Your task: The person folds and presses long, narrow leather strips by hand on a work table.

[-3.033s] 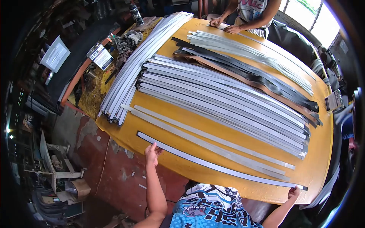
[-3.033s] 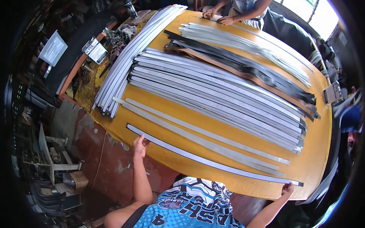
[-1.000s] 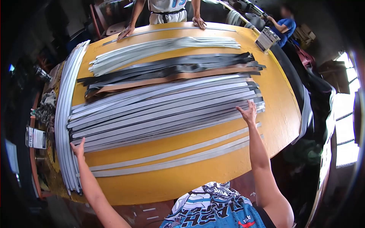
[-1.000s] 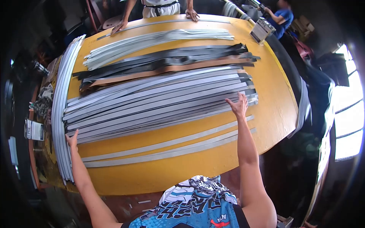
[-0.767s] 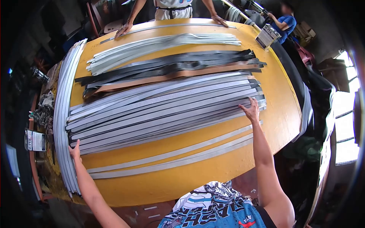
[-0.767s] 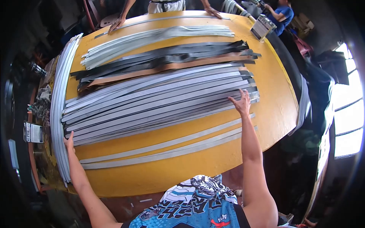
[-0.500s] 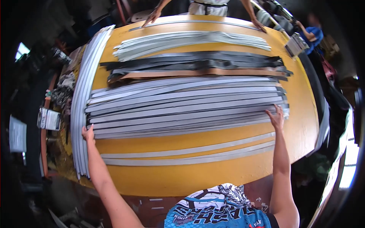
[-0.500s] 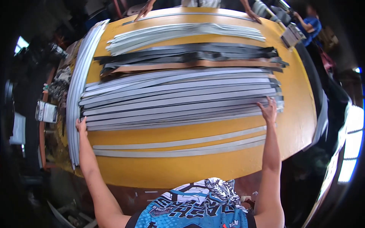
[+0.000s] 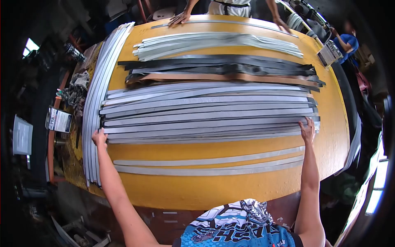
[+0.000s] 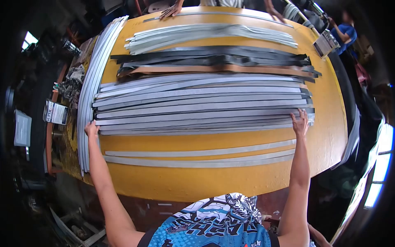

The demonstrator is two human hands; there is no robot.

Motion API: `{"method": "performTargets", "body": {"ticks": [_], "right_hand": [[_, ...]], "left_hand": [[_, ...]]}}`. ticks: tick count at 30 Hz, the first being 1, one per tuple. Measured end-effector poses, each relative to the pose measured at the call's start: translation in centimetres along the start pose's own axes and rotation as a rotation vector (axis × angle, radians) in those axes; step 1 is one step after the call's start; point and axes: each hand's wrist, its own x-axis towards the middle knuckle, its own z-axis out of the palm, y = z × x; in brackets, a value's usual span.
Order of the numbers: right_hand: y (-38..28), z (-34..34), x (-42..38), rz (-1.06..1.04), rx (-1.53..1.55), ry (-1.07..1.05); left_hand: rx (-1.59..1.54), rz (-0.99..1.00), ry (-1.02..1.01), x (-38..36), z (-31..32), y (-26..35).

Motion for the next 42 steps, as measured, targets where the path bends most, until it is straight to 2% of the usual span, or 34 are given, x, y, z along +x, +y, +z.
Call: {"method": "performTargets", "body": {"ticks": [1, 3, 6, 7, 8, 9, 12, 17, 20, 23, 25, 28, 30, 31, 33, 34, 36, 37, 39, 41, 42], "right_hand": [[-0.4, -0.2, -0.3, 0.038, -0.035, 0.011], [-0.8, -0.4, -0.2, 0.093, -0.061, 0.01], [1.3, 1.4, 0.5, 0.057, -0.104, 0.036], [0.6, 0.9, 0.2, 0.077, -0.118, 0.026], [-1.7, -0.5, -0.6, 0.185, -0.13, -0.005], [-1.5, 0.1, -0.4, 0.182, -0.091, 0.016], [-2.0, 0.2, -0.5, 0.14, -0.054, 0.062], [-2.4, -0.1, -1.0, 0.143, -0.034, 0.079], [-2.0, 0.1, -1.4, 0.095, 0.014, 0.077], [-2.0, -0.1, -1.7, 0.081, 0.017, 0.054], [-2.4, -0.3, -1.9, 0.09, 0.029, 0.048], [-2.9, -0.2, -2.1, 0.095, -0.003, 0.077], [-3.2, 1.0, -2.9, 0.064, -0.029, 0.218], [-4.0, 1.2, -3.4, 0.046, -0.02, 0.21], [-5.0, 1.0, -5.2, 0.049, 0.153, 0.26], [-5.9, 1.2, -6.2, 0.036, 0.181, 0.31], [-6.3, 1.8, -7.4, 0.014, 0.203, 0.284], [-6.8, 1.9, -7.8, -0.004, 0.227, 0.262], [-7.8, 2.1, -8.4, 0.026, 0.243, 0.235], [-8.6, 1.7, -9.0, 0.004, 0.177, 0.248], [-8.8, 1.3, -9.0, 0.028, 0.18, 0.204]], "left_hand": [[-0.011, 0.004, 0.026, -0.8, 0.8, -1.4], [0.077, 0.036, -0.097, 4.6, 0.8, -7.0], [0.174, 0.203, -0.046, 1.4, 1.3, -5.4], [0.06, 0.156, -0.1, 3.7, 1.3, -6.7], [0.036, 0.146, -0.041, 3.9, 1.4, -6.4], [-0.089, 0.052, -0.047, 1.8, 1.3, -4.3], [-0.107, 0.021, 0.002, -1.0, 1.0, -1.1], [-0.235, 0.011, -0.025, 1.4, 0.2, -2.2], [-0.459, -0.077, -0.235, 2.1, -1.1, -2.4], [-0.388, -0.107, -0.263, 1.4, -1.7, -2.5], [-0.367, -0.234, -0.399, 1.0, -1.6, -3.3], [-0.406, -0.194, -0.468, -0.9, -0.3, -3.9], [-0.462, -0.093, -0.396, -2.8, 0.3, -3.1], [-0.466, -0.066, -0.422, -3.9, 0.2, -2.0], [-0.382, -0.038, -0.281, -6.4, 0.6, 1.0], [-0.381, -0.04, -0.276, -6.5, 0.8, 1.8], [-0.269, -0.024, -0.141, -6.4, 0.9, 2.8], [-0.273, -0.019, -0.139, -6.5, 0.8, 2.9], [-0.039, -0.029, -0.031, -7.1, 1.4, 2.6], [-0.098, -0.068, -0.096, -6.0, 1.7, 1.3], [-0.049, -0.096, -0.046, -6.3, 1.9, 1.1]]}}
